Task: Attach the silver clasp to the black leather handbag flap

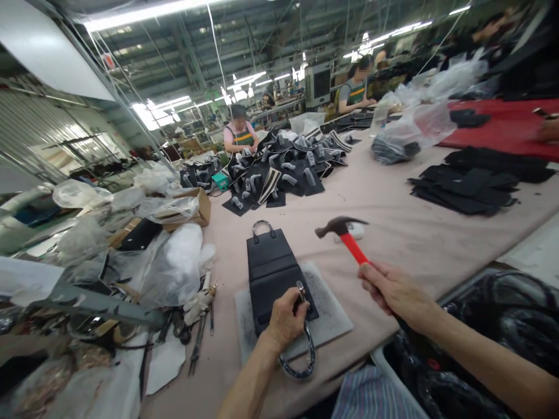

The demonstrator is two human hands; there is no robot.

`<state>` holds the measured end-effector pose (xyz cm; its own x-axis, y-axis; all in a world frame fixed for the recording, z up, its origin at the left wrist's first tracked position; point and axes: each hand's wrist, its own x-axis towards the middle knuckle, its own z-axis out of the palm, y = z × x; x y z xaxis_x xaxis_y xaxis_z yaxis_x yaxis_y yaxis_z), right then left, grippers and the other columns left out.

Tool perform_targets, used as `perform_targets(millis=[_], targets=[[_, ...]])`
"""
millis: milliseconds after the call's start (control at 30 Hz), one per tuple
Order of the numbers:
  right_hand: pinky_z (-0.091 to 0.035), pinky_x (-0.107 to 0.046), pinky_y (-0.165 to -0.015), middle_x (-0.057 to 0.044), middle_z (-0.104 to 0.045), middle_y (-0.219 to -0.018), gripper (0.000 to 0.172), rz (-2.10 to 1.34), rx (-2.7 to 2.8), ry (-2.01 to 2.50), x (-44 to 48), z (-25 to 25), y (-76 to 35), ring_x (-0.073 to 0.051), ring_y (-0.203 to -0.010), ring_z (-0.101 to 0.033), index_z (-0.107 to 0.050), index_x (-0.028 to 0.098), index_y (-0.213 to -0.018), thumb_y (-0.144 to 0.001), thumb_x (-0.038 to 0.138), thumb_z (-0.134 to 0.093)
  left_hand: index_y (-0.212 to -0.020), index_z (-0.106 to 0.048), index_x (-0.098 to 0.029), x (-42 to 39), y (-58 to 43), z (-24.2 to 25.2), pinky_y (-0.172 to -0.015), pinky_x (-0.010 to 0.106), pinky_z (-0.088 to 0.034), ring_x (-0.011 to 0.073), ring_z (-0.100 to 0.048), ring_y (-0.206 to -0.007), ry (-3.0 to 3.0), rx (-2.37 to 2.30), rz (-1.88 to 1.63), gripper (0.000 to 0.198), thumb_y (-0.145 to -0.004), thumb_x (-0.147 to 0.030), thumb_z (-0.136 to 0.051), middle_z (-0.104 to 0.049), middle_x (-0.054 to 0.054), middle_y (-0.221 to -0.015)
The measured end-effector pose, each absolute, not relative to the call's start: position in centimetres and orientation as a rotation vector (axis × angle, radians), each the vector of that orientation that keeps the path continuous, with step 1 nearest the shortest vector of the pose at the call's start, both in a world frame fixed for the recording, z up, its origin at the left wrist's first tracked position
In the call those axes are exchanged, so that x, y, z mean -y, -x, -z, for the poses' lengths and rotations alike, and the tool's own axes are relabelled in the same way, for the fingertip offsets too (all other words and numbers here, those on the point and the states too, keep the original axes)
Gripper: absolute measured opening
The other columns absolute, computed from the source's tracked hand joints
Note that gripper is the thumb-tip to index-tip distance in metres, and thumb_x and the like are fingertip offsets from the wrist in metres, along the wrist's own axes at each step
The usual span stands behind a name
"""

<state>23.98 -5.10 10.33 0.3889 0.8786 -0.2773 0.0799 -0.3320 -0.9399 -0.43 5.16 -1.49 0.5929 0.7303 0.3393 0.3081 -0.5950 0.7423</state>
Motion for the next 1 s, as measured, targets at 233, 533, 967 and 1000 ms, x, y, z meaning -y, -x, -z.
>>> perform_targets(millis=[233, 533, 967, 1000], targets=[[-0.027, -0.032, -0.047, -0.001, -0.052, -0.054, 0.034, -0.155, 1.685, 1.693, 7.1, -14.3, -22.4, -0.015, -0.044, -0.042, -0.05, 0.026, -0.075, -0.097, 0.05, -0.042, -0.105, -0.063, -0.021, -5.1, 0.4, 1.4, -0.083, 0.032, -0.056, 0.0207, -0.07, -0.088, -2.217, -0.799, -0.867, 0.018, -0.089, -0.016, -0.058, -0.072, 0.006, -0.096], [-0.032, -0.031, -0.049, 0.0, -0.053, -0.056, 0.026, 0.034, 1.536, 1.665, 7.5, -15.2, -22.2, -0.015, -0.046, -0.046, -0.05, 0.027, -0.081, -0.1, 0.042, -0.04, -0.103, -0.064, -0.021, -5.2, 0.5, 1.9, -0.085, 0.032, -0.055, 0.0211, -0.069, -0.089, -2.23, -0.817, -0.84, 0.016, -0.089, -0.016, -0.058, -0.071, 0.006, -0.097], [-0.027, -0.029, -0.046, 0.002, -0.054, -0.055, 0.029, -0.171, 1.745, 1.691, 7.7, -12.1, -21.8, -0.013, -0.043, -0.045, -0.052, 0.023, -0.077, -0.1, 0.037, -0.043, -0.102, -0.068, -0.02, -4.5, 0.6, 1.9, -0.078, 0.032, -0.056, 0.0222, -0.07, -0.081, -2.193, -0.833, -0.886, 0.019, -0.086, -0.018, -0.057, -0.072, 0.008, -0.089], [-0.024, -0.03, -0.045, 0.001, -0.055, -0.054, 0.025, -0.192, 1.902, 1.756, 8.1, -11.2, -21.9, -0.014, -0.041, -0.044, -0.054, 0.023, -0.076, -0.097, 0.035, -0.048, -0.102, -0.069, -0.022, -4.4, 0.5, 1.9, -0.076, 0.033, -0.057, 0.0231, -0.07, -0.078, -2.189, -0.805, -0.908, 0.021, -0.086, -0.02, -0.057, -0.072, 0.008, -0.087]])
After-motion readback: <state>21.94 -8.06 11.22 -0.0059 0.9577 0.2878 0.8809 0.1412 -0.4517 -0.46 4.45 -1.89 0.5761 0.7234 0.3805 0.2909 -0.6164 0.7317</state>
